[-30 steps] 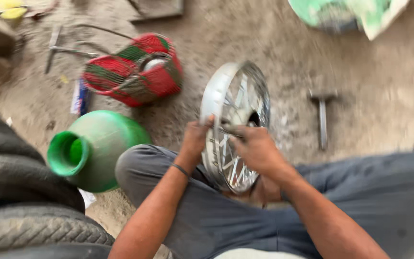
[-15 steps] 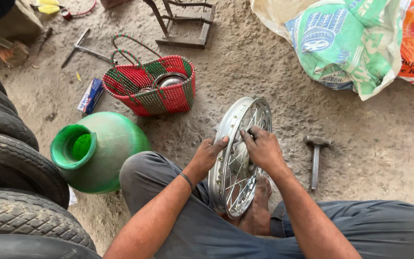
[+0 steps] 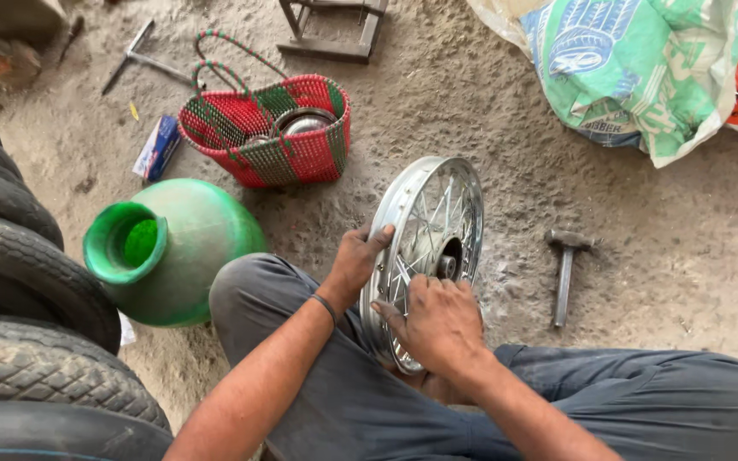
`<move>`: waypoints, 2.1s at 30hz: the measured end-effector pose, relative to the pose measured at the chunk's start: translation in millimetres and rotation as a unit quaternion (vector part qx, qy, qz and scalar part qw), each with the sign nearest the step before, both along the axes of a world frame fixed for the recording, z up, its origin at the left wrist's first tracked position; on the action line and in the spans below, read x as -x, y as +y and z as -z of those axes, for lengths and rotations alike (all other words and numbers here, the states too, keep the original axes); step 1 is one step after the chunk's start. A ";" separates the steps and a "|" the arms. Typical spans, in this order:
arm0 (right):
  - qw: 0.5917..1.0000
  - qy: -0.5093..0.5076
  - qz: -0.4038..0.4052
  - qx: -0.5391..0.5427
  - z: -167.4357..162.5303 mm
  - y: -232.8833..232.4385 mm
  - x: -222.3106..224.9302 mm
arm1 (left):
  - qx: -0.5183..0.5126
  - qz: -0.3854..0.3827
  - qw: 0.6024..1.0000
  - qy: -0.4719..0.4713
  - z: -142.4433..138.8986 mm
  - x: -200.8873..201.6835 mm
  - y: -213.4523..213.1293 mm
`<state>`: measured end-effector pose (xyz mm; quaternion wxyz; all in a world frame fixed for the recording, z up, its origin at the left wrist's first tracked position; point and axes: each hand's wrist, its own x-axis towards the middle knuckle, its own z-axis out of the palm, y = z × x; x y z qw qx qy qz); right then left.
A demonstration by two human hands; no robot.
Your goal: The person sits on the ground holding a motorcycle wheel rim on their lap and works on the hub and spokes by hand. They use a small hand tool on the rim and hub area, turning the wheel to reach different sides while continuing to work on it.
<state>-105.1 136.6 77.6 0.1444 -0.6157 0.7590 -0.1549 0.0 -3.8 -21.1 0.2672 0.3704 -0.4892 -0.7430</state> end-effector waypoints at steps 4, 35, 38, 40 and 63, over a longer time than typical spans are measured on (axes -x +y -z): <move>0.958 -0.233 0.062 0.157 23.5 4.5 7.8 | -0.071 0.020 0.997 0.003 -1.8 1.7 5.4; 0.990 -0.100 0.097 -0.029 56.3 -58.2 102.1 | 0.057 0.039 0.998 0.009 25.9 26.1 3.4; 0.999 0.025 0.031 0.008 23.2 -26.8 80.5 | 0.102 0.039 0.993 -0.048 37.2 21.5 5.1; 0.990 0.074 0.056 -0.104 6.6 -6.5 54.0 | 0.092 0.046 0.994 -0.047 37.5 19.8 6.0; 0.800 -0.570 0.186 -0.020 83.6 -15.7 97.9 | -0.034 0.062 0.997 -0.020 -1.0 16.1 14.0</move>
